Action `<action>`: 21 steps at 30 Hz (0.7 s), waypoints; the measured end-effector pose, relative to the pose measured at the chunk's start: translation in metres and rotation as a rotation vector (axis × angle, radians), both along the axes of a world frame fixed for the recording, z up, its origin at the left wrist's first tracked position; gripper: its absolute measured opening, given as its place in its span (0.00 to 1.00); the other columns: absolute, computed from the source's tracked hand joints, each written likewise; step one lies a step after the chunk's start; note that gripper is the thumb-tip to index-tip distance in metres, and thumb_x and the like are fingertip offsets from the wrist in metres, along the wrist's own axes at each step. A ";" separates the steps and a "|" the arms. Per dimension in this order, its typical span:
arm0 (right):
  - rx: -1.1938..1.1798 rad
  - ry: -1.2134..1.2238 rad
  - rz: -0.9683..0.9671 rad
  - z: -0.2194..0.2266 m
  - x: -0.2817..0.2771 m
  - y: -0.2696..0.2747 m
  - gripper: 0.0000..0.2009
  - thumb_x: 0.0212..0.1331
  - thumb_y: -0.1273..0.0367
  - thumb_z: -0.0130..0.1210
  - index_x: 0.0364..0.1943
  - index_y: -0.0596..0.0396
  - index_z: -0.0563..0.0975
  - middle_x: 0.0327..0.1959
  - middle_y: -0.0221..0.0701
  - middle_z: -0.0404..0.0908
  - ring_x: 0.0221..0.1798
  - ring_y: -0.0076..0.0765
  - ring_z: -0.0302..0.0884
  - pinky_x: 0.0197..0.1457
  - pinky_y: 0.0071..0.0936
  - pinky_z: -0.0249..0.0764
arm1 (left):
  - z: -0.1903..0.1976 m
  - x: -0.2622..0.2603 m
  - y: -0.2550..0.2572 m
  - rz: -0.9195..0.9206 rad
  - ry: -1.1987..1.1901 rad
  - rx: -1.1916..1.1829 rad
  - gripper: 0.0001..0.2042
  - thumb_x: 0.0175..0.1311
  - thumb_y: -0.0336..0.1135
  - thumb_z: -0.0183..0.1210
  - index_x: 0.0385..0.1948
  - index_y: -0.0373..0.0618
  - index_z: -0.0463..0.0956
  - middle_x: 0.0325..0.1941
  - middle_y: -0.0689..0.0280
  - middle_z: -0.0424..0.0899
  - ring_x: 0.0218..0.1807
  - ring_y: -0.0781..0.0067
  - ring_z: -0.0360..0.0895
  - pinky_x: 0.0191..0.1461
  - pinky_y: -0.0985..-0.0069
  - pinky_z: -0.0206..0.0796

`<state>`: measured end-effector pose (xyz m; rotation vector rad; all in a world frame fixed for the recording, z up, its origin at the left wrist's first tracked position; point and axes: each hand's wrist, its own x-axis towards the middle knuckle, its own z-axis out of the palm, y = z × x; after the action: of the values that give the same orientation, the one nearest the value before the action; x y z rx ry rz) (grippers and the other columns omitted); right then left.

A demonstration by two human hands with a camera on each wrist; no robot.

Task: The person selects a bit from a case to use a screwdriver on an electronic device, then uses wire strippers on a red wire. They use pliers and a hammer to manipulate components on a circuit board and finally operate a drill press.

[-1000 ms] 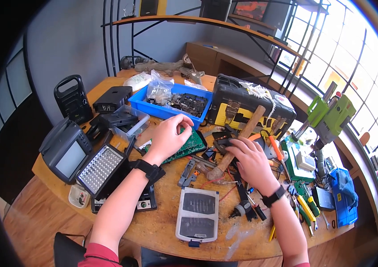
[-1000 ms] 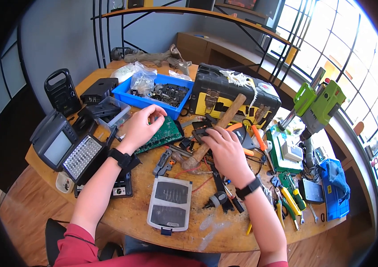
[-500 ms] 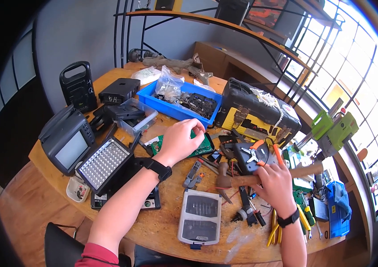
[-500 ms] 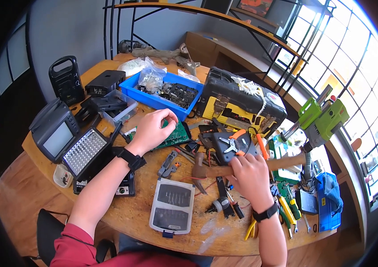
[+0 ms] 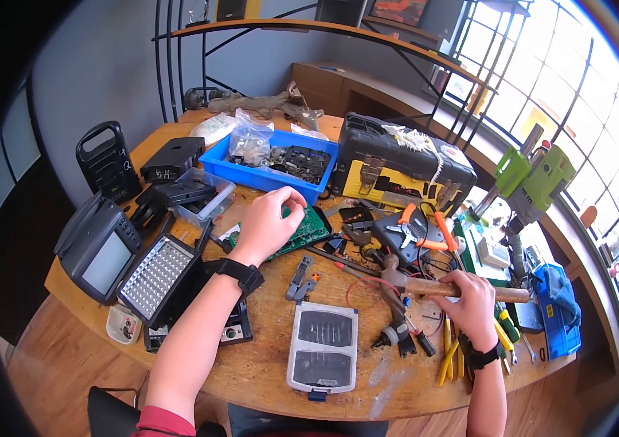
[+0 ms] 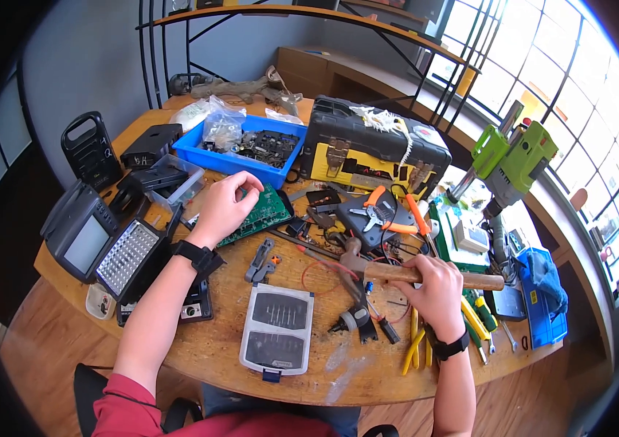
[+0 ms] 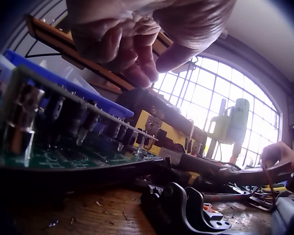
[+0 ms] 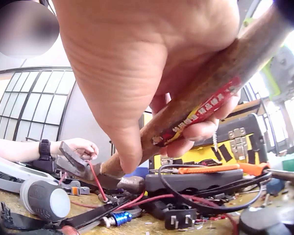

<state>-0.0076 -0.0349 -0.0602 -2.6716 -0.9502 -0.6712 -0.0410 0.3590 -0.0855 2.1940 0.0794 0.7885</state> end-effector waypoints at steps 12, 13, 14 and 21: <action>0.164 0.170 -0.121 0.004 0.006 -0.014 0.18 0.51 0.53 0.75 0.37 0.49 0.84 0.25 0.33 0.85 0.31 0.44 0.84 0.38 0.38 0.76 | -0.002 0.003 0.005 0.003 0.025 -0.056 0.06 0.63 0.35 0.62 0.35 0.46 0.84 0.32 0.67 0.88 0.31 0.72 0.80 0.37 0.73 0.70; 0.161 0.173 -0.127 0.006 0.005 -0.012 0.18 0.51 0.53 0.75 0.37 0.49 0.84 0.25 0.33 0.85 0.31 0.44 0.84 0.38 0.38 0.76 | -0.003 0.003 0.005 0.003 0.017 -0.061 0.06 0.63 0.35 0.62 0.36 0.46 0.84 0.32 0.67 0.88 0.31 0.72 0.80 0.37 0.73 0.70; 0.191 0.188 -0.201 0.010 0.001 -0.008 0.17 0.53 0.53 0.74 0.37 0.48 0.84 0.24 0.33 0.84 0.30 0.45 0.84 0.38 0.39 0.76 | -0.006 0.005 0.006 0.003 -0.010 -0.050 0.06 0.63 0.34 0.62 0.36 0.46 0.84 0.32 0.66 0.88 0.30 0.71 0.80 0.37 0.72 0.70; 0.165 0.101 -0.309 0.021 -0.012 0.015 0.17 0.55 0.52 0.72 0.38 0.47 0.83 0.26 0.34 0.85 0.32 0.45 0.85 0.36 0.40 0.75 | -0.005 0.005 0.003 -0.025 -0.004 -0.028 0.07 0.66 0.35 0.60 0.37 0.45 0.84 0.26 0.67 0.83 0.28 0.74 0.76 0.34 0.73 0.67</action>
<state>-0.0192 -0.0199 -0.0392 -2.6965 -0.4390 -0.6354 -0.0356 0.3618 -0.0903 2.1635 0.0606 0.7733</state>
